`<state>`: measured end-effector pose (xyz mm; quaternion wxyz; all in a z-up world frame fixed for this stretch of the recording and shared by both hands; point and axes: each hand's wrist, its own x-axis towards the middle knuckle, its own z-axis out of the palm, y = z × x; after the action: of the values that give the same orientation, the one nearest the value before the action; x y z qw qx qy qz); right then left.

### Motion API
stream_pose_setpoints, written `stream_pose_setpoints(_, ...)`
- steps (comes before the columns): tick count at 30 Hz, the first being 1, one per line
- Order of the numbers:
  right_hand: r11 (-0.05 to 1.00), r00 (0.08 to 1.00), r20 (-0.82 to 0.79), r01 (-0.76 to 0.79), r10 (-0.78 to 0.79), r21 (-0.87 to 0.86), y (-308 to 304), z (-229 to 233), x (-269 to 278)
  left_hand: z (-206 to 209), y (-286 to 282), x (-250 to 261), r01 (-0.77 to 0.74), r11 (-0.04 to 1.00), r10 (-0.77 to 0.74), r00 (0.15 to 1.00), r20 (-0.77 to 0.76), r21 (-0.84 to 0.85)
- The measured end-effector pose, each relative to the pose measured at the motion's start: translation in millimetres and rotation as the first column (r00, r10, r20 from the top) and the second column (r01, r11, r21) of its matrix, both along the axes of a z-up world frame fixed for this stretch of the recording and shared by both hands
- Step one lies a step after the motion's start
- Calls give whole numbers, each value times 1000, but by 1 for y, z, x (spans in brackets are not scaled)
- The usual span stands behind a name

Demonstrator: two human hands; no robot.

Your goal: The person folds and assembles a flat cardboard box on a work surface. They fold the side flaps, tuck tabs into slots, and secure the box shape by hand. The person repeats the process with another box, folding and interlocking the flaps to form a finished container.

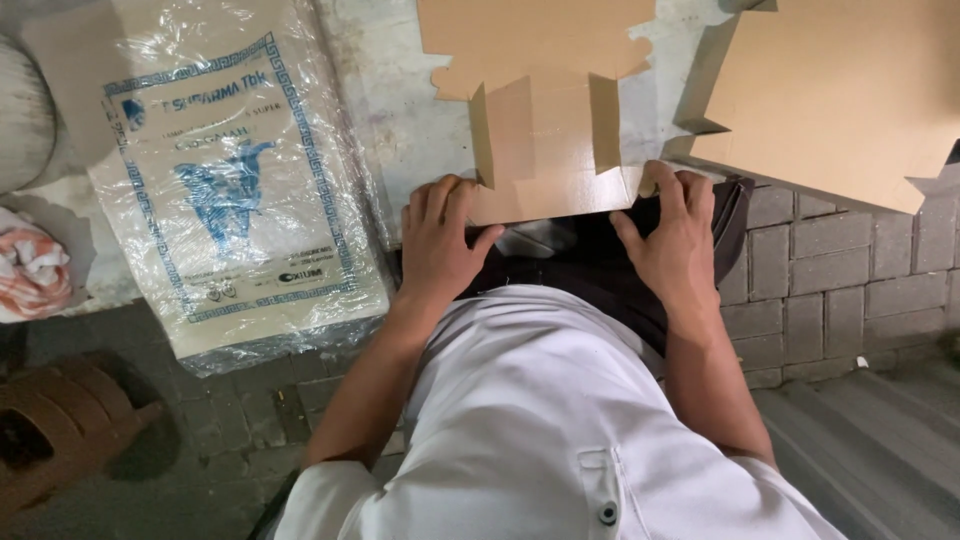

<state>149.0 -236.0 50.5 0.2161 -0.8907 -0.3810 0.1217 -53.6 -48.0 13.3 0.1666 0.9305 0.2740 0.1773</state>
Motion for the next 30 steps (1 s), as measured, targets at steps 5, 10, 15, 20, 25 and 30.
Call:
stream_pose_setpoints(5,999,999,16,40,-40,-36,2,-4,9,-9,-21,15,74,960,-137,964,226,268)
stream_pose_setpoints(10,998,999,33,40,-38,-48,9,4,9,2,-39,65,376,902,-415,889,191,211)
stream_pose_setpoints(15,999,995,-98,35,-33,18,8,-1,16,5,-34,90,350,933,-355,934,50,88)
stream_pose_setpoints(20,949,958,-288,87,4,304,1,-17,12,7,-32,90,349,934,-351,936,11,78)
stream_pose_setpoints(25,897,984,-134,-50,120,440,8,-15,0,0,-29,91,347,936,-349,936,36,59)
stream_pose_setpoints(30,897,972,150,-226,182,379,6,-29,-12,-7,-27,92,337,941,-337,941,21,10)
